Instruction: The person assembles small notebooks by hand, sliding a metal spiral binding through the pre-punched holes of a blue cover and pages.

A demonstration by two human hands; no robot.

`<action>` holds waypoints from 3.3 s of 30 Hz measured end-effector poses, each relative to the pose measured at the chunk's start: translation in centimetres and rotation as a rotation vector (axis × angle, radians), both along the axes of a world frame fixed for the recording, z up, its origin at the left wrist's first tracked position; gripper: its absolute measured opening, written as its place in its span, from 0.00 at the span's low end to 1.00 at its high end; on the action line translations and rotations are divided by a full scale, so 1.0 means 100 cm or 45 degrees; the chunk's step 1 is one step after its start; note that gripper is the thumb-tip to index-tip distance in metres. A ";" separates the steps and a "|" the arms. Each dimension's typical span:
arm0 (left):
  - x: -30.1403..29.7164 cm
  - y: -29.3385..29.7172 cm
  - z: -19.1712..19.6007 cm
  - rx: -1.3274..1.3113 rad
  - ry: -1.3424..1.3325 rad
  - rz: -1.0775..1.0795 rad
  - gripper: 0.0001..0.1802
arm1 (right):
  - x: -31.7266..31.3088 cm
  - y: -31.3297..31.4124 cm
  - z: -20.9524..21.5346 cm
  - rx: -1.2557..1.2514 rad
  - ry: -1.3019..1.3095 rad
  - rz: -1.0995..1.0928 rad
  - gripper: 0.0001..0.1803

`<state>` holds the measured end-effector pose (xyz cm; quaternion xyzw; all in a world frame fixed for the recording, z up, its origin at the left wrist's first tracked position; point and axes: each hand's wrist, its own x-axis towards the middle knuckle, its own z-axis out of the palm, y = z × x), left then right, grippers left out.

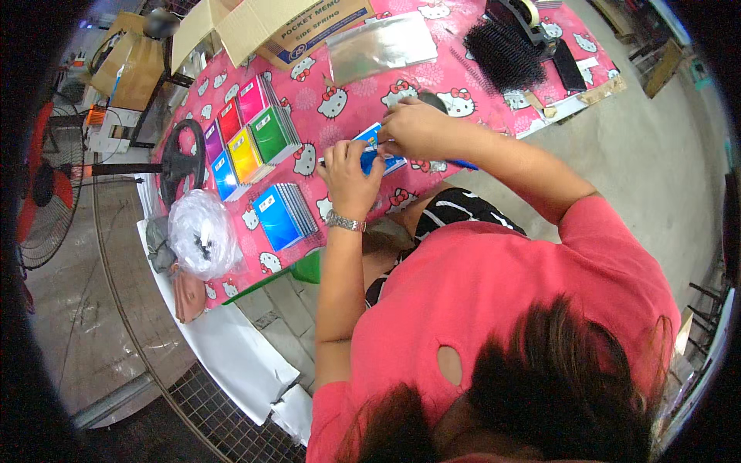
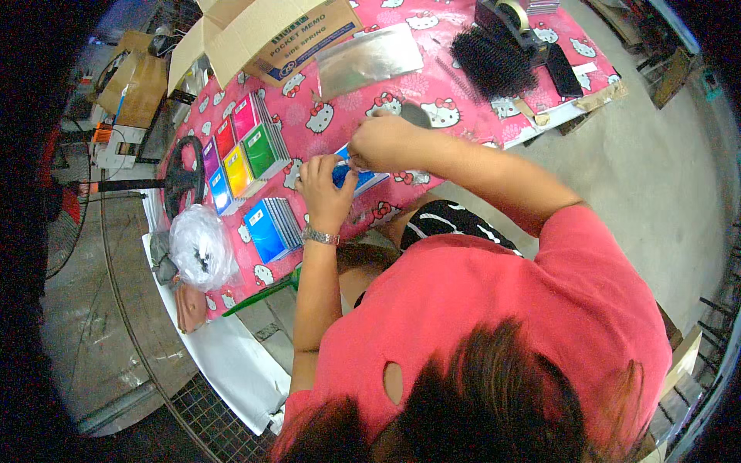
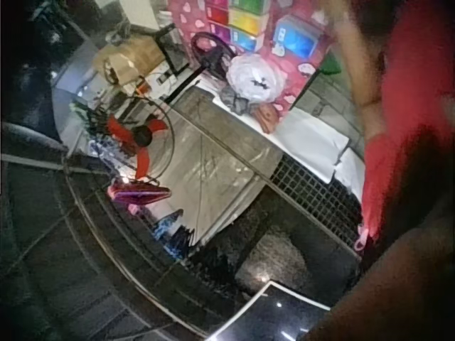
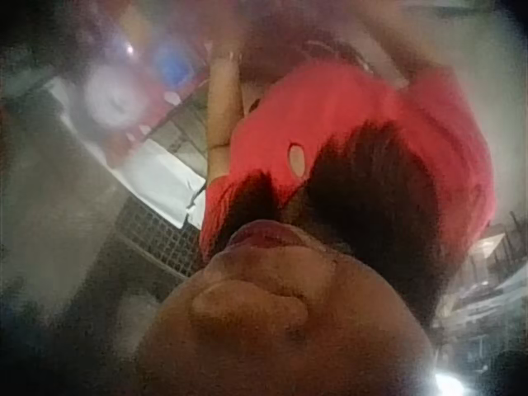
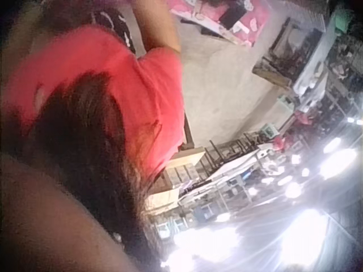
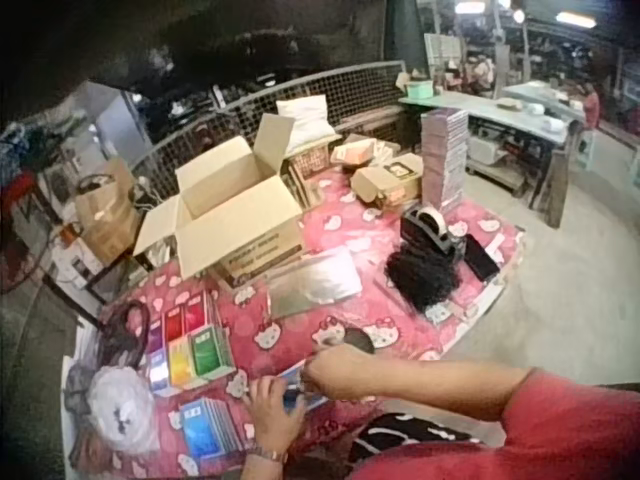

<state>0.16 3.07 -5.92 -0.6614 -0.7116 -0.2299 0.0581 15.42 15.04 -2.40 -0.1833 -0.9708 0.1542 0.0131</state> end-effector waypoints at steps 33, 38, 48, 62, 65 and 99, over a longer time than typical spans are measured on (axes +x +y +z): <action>0.004 0.000 -0.001 -0.050 0.013 0.040 0.14 | -0.002 -0.043 -0.030 0.279 0.642 -0.431 0.10; -0.001 -0.001 -0.005 -0.019 -0.030 0.008 0.14 | 0.002 -0.037 -0.027 0.250 0.727 -0.310 0.09; -0.009 0.000 0.007 0.075 -0.170 -0.177 0.15 | 0.049 0.097 -0.104 -0.169 0.673 0.188 0.30; -0.016 -0.003 0.004 0.108 -0.188 -0.210 0.14 | 0.014 0.044 -0.023 -1.778 0.431 0.289 0.20; -0.017 -0.002 0.003 0.111 -0.206 -0.214 0.14 | 0.009 0.051 -0.022 -1.789 0.449 0.351 0.21; -0.018 -0.006 -0.001 0.164 -0.150 0.059 0.16 | 0.002 0.053 -0.030 -2.238 0.575 0.268 0.22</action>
